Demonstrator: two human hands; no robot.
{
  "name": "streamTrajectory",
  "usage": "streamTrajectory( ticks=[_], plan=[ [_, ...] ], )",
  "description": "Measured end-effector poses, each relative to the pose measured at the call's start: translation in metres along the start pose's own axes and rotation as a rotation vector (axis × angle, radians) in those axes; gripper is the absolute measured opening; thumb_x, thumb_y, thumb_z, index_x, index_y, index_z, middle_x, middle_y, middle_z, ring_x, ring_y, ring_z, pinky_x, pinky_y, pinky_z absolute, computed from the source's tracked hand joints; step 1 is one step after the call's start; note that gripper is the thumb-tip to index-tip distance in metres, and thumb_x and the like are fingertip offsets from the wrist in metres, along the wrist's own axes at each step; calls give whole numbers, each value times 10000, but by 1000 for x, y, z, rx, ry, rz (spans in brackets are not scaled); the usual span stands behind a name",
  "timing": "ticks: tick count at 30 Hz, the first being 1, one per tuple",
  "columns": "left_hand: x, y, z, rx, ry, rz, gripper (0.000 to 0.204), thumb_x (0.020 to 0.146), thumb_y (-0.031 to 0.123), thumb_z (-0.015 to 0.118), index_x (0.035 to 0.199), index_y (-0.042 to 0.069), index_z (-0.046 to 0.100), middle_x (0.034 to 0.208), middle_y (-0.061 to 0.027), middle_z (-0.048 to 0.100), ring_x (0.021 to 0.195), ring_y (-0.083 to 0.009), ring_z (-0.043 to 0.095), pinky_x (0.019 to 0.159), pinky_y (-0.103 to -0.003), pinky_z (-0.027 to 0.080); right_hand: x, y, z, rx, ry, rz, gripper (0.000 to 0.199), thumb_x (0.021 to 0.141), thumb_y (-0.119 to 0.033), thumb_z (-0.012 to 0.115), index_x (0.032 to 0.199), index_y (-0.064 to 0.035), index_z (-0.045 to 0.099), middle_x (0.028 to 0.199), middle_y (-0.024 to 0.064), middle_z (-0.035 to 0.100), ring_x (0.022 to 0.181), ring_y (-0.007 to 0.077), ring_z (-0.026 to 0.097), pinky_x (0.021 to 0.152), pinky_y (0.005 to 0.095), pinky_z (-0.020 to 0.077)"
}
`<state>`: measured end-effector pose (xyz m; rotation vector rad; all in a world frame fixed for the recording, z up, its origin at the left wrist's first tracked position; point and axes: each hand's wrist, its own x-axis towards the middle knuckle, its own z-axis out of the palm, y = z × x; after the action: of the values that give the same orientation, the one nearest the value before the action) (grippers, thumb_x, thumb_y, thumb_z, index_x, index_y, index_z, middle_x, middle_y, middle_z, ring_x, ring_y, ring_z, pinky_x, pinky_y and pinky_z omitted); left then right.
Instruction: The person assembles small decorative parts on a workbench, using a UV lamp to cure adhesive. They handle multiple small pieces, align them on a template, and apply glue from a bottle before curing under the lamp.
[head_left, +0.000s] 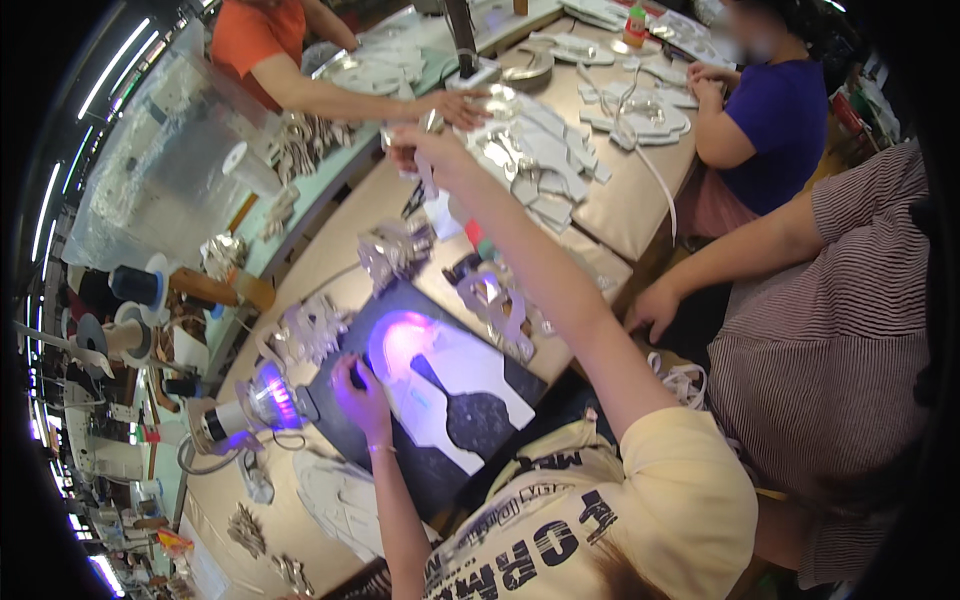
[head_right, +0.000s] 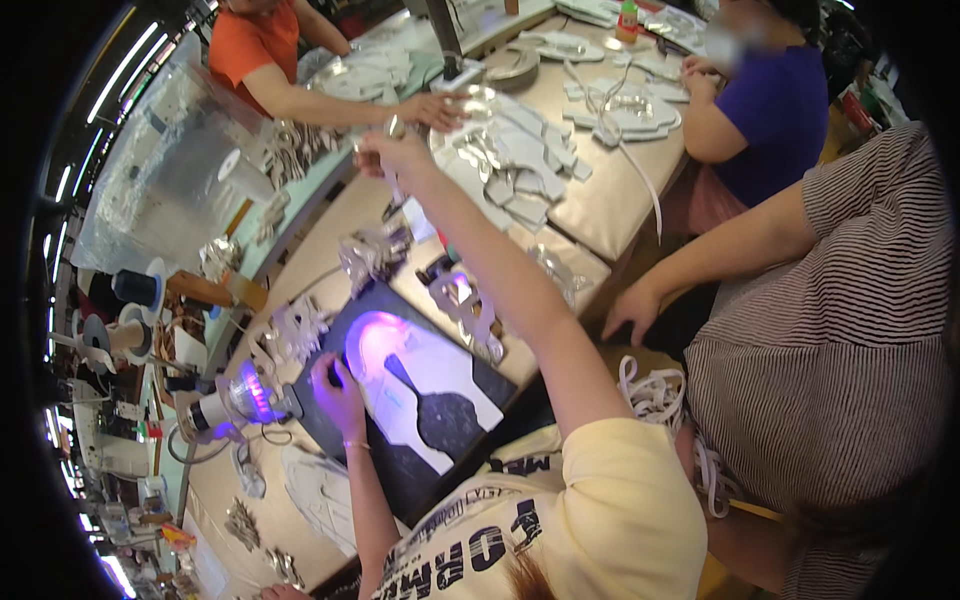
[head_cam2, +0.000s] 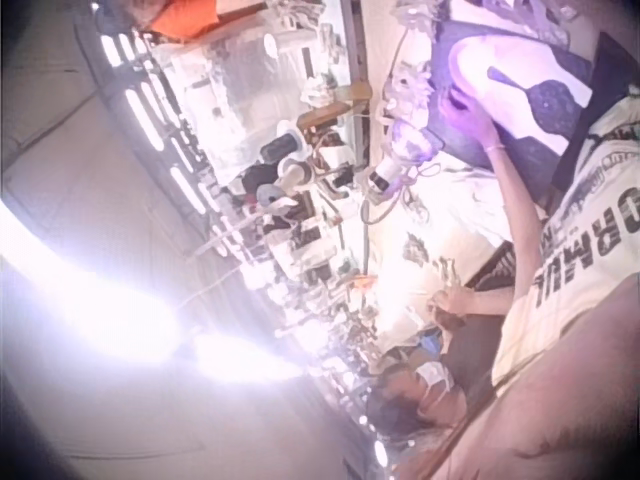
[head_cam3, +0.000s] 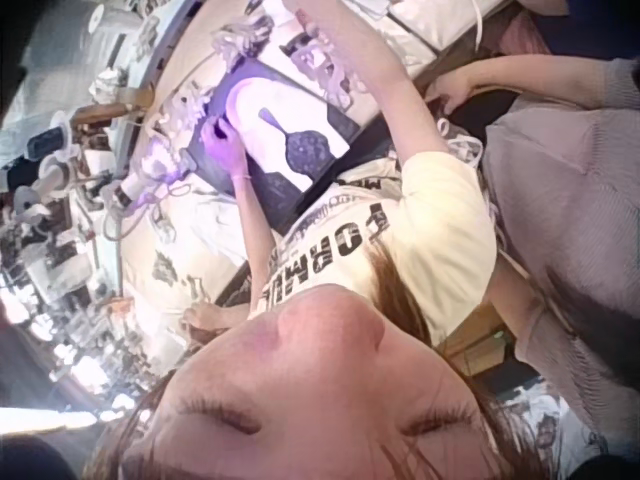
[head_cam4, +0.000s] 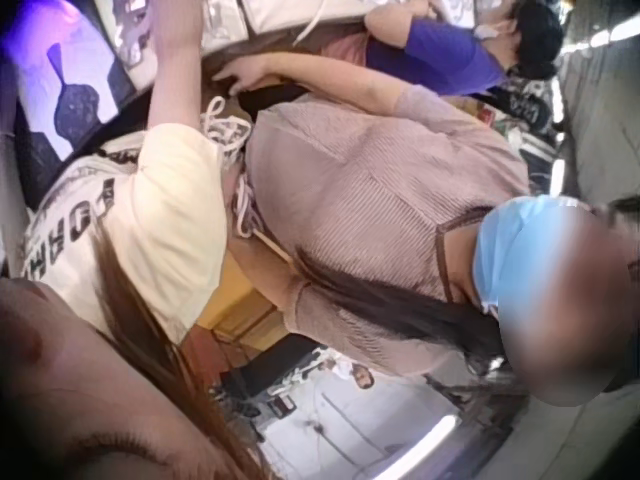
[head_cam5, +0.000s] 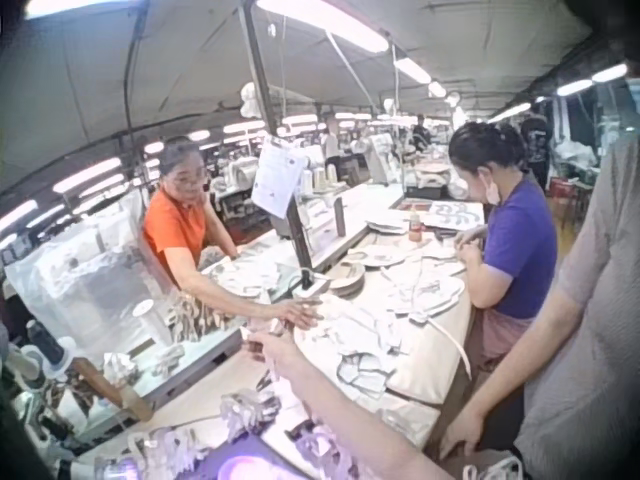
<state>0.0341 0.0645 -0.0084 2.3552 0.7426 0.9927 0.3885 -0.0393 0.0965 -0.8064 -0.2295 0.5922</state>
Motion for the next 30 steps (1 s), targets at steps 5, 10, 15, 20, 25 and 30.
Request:
streamTrajectory(
  ticks=[5,10,15,20,25,30],
  plan=[
    [1,0,0,-24,-17,-1,132,904,58,601,984,-26,665,1065,-173,658,1030,-304,620,928,-392,462,-17,-25,-11,-185,-22,-10,281,856,-87,712,1110,-18,613,867,85,701,718,144,688,623,276,579],
    [1,3,-1,-12,-14,2,131,904,54,598,983,-27,664,1071,-169,656,1022,-300,619,916,-386,467,-40,-53,-20,-345,-78,39,337,880,-132,715,1186,-48,602,929,52,710,776,108,681,711,275,578],
    [0,4,-2,-36,-14,-8,121,899,47,596,974,-26,657,1068,-166,655,1013,-301,619,905,-382,470,-46,-59,-16,-347,-62,42,364,865,-153,730,1195,-63,606,941,43,708,806,104,665,722,278,553],
    [-1,4,-1,-79,-4,-30,118,892,37,593,979,-17,650,1072,-167,656,1028,-308,617,916,-392,462,-42,-49,-5,-349,-162,77,382,870,-174,724,1210,-81,577,971,36,689,813,91,642,690,268,534],
    [-2,0,-1,-79,-6,-19,132,875,26,596,991,-5,649,1081,-171,653,1052,-325,608,938,-411,448,-44,-46,1,-398,-190,95,417,884,-189,703,1253,-75,548,982,34,689,810,82,636,666,249,523],
    [-3,-2,0,-91,6,-19,139,861,21,599,990,0,649,1084,-168,649,1056,-328,603,938,-418,448,-45,-49,-8,-354,-108,89,403,856,-121,716,1228,-40,586,941,71,698,801,133,670,628,277,569]
  ],
)
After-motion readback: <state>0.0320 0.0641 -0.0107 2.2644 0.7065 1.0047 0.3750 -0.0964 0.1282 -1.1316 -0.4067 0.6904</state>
